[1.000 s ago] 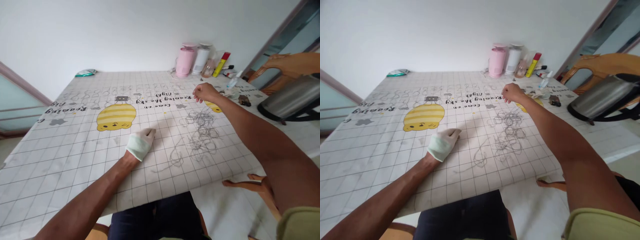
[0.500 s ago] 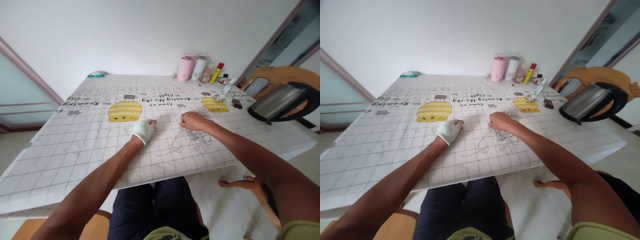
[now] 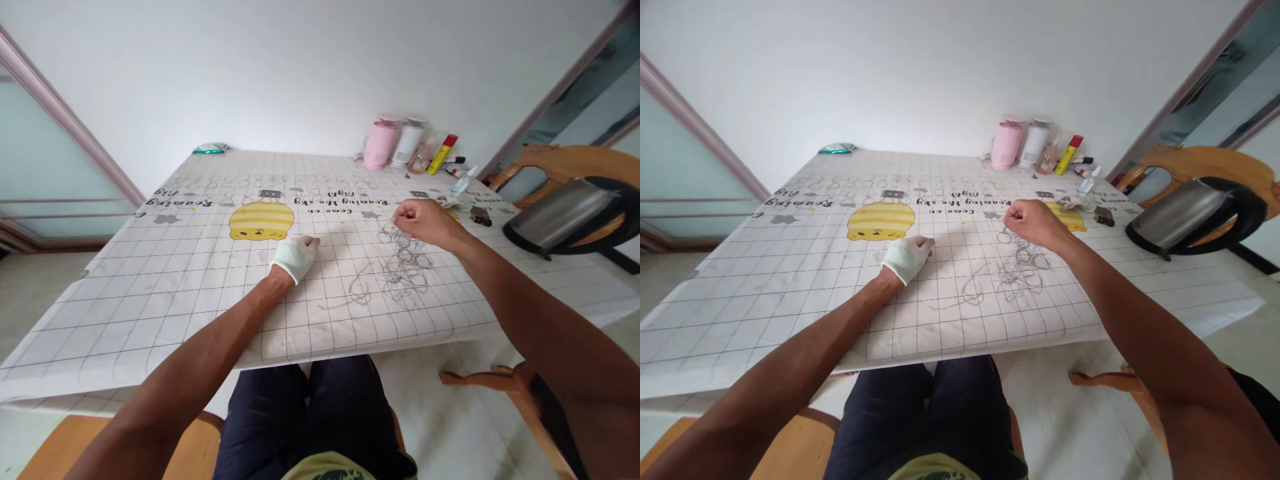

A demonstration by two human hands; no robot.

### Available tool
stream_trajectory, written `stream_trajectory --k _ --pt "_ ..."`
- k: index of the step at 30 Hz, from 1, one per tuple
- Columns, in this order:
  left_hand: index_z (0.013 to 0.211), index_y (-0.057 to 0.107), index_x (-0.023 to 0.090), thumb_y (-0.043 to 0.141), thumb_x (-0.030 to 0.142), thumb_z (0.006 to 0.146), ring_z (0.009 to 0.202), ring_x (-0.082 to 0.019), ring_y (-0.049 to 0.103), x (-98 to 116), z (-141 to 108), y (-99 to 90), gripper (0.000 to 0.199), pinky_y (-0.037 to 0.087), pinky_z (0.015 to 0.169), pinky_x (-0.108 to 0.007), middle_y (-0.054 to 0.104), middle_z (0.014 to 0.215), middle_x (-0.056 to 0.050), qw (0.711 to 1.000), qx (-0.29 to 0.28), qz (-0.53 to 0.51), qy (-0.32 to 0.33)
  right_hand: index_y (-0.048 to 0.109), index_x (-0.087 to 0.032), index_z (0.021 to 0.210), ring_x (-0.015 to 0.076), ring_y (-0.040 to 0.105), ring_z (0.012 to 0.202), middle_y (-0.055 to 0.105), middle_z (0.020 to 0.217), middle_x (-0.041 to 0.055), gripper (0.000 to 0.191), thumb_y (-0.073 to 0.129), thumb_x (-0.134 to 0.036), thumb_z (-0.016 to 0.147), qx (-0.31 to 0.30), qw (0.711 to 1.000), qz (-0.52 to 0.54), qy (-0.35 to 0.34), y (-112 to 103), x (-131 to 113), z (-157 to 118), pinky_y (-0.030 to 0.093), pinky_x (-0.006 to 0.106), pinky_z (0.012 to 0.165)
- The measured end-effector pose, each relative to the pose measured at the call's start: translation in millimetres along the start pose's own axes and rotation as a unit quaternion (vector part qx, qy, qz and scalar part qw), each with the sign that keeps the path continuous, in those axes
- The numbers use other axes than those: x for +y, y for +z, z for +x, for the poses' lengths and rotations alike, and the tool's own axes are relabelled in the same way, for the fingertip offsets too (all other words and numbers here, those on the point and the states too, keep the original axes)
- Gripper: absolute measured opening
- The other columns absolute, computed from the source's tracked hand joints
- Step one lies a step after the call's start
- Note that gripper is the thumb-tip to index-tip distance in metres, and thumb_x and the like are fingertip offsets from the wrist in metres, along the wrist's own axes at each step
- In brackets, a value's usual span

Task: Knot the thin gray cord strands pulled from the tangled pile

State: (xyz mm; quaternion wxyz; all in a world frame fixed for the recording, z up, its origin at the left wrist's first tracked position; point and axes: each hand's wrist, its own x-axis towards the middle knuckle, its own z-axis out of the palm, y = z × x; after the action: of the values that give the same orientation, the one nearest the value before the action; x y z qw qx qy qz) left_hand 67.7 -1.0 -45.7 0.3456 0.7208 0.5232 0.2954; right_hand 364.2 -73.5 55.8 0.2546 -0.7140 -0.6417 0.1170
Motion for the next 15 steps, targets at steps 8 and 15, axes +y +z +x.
stream_trajectory --k 8,15 --pt "0.104 0.078 0.012 0.061 0.062 0.098 0.064 -0.016 0.065 0 -3 -7.4 0.053 0.05 0.06 -0.029 0.079 0.09 -0.013 0.939 -0.112 -0.324 -0.037 0.063 -0.025 0.089 0.0245 0.065 0.082 0.071 0.089 0.0087 0.016 0.055 -0.021 0.102 0.119 0.941 -0.148 -0.281 42 -30 -27 0.052 0.038 0.071" --pt "0.101 0.077 0.01 0.067 0.057 0.098 0.072 -0.018 0.07 2 -3 -9.0 0.048 0.054 0.063 -0.028 0.077 0.085 -0.012 0.891 -0.157 -0.426 -0.007 0.06 -0.025 0.084 0.0232 0.057 0.075 0.064 0.08 0.0064 0.036 0.039 -0.006 0.106 0.099 0.85 -0.246 -0.455 110 -54 -20 0.044 0.039 0.061"
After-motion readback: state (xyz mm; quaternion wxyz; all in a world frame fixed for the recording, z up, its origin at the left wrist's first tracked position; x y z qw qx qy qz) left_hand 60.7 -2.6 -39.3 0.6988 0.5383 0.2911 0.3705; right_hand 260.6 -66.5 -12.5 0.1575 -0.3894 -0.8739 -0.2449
